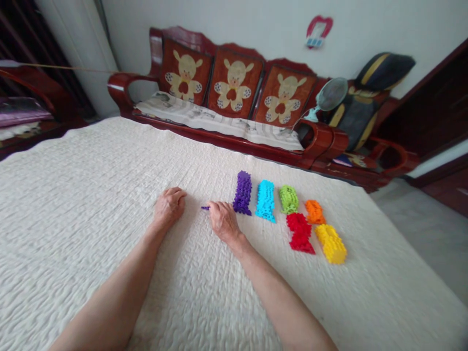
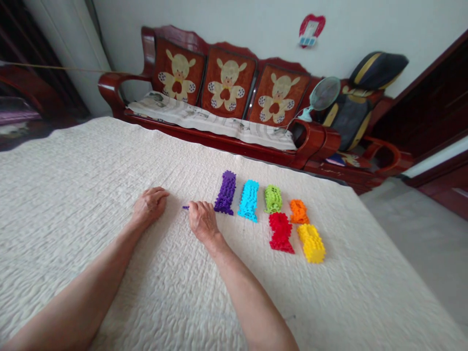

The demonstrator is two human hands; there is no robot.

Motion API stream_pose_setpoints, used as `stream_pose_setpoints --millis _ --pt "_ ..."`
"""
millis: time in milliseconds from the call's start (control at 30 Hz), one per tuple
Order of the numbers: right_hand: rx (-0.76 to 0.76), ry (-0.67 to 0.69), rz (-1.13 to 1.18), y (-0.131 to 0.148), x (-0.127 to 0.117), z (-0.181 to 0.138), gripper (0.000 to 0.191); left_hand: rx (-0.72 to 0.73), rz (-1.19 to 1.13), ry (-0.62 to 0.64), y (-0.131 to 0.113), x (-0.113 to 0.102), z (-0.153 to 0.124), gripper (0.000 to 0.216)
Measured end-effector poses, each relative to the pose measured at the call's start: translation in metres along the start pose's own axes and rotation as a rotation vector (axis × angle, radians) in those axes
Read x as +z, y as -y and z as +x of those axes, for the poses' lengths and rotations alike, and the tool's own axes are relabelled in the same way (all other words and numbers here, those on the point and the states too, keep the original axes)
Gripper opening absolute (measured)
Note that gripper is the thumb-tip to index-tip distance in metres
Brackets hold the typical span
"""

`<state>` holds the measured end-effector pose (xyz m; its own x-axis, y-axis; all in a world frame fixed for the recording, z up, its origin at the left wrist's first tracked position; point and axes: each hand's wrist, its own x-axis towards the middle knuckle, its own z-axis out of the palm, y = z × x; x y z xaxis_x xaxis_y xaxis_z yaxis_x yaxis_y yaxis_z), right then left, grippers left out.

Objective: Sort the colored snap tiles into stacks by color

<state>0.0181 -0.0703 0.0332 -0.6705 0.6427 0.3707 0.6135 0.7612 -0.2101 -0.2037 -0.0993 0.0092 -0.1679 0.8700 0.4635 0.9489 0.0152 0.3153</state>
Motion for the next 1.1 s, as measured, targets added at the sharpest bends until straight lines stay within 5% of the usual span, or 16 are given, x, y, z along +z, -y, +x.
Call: stream_pose_setpoints --millis 333,800,1100 --pt "0.048 -0.165 0.033 -0.039 -0.035 -0.058 0.027 -0.014 0.008 0.018 0.000 -0.001 0.000 0.035" --pt "0.182 -0.324 0.015 -0.062 -0.042 -0.052 0.025 -0.024 0.015 0.036 0.000 -0.001 0.001 0.034" --pt "0.217 -0.287 0.017 -0.069 -0.034 -0.051 0.028 -0.025 0.037 0.038 0.001 -0.001 0.000 0.035"
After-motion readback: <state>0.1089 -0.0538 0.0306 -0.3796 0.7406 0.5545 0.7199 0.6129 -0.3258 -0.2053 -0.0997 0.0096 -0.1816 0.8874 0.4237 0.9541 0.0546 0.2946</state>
